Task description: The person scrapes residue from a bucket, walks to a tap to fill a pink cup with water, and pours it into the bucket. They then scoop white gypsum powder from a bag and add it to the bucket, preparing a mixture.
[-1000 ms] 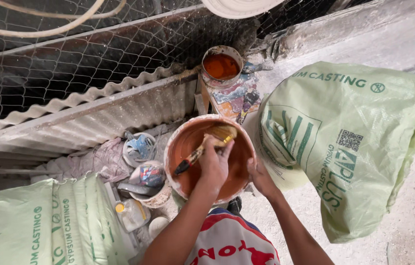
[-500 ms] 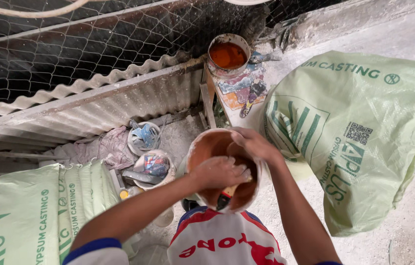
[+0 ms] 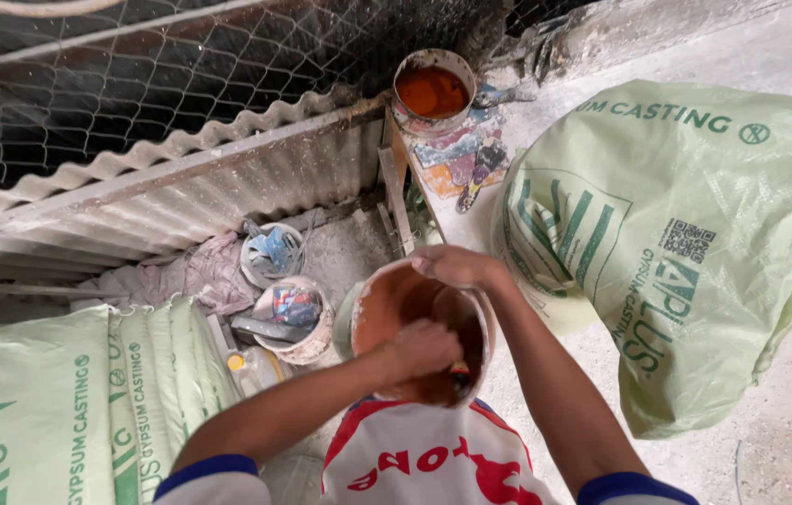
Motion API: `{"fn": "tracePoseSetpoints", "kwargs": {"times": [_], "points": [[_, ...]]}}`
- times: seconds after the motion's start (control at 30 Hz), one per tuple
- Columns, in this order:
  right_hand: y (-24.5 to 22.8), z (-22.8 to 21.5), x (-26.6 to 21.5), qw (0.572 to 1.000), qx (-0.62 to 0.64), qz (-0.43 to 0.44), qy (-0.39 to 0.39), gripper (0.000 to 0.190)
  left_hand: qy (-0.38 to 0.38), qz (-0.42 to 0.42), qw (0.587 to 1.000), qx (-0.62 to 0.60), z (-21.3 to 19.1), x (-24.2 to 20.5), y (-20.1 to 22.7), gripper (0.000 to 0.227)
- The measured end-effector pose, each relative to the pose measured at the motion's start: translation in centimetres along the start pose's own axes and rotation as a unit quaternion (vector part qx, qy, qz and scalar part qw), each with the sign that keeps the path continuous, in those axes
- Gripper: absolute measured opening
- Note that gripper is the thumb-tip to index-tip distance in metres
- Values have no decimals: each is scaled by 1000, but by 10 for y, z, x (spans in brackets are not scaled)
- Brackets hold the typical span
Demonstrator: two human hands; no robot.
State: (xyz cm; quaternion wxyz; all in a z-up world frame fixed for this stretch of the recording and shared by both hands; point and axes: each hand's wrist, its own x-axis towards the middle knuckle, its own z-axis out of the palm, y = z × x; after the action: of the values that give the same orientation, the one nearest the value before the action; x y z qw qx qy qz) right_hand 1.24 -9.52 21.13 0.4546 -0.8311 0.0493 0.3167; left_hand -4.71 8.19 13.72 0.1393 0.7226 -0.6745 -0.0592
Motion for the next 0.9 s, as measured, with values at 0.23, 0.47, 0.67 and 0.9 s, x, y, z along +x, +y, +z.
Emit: {"fn": "tracePoseSetpoints", "kwargs": {"times": [0.23,0.47,0.67,0.9], "points": [[-6,0,-6,999,16,-21,18,50,-152,-196,968,-41,-45,-3,-28,15],[-14,-5,-2,988,143,-47,24,49,193,-12,923,-332,-108,-24,2,31],[-12,3,-2,982,182,-58,5,48,83,-184,975,91,-114,-50,-45,16],[-15,21,-19,952,243,-101,155,44,-114,-463,794,-377,-68,-57,5,38]]}}
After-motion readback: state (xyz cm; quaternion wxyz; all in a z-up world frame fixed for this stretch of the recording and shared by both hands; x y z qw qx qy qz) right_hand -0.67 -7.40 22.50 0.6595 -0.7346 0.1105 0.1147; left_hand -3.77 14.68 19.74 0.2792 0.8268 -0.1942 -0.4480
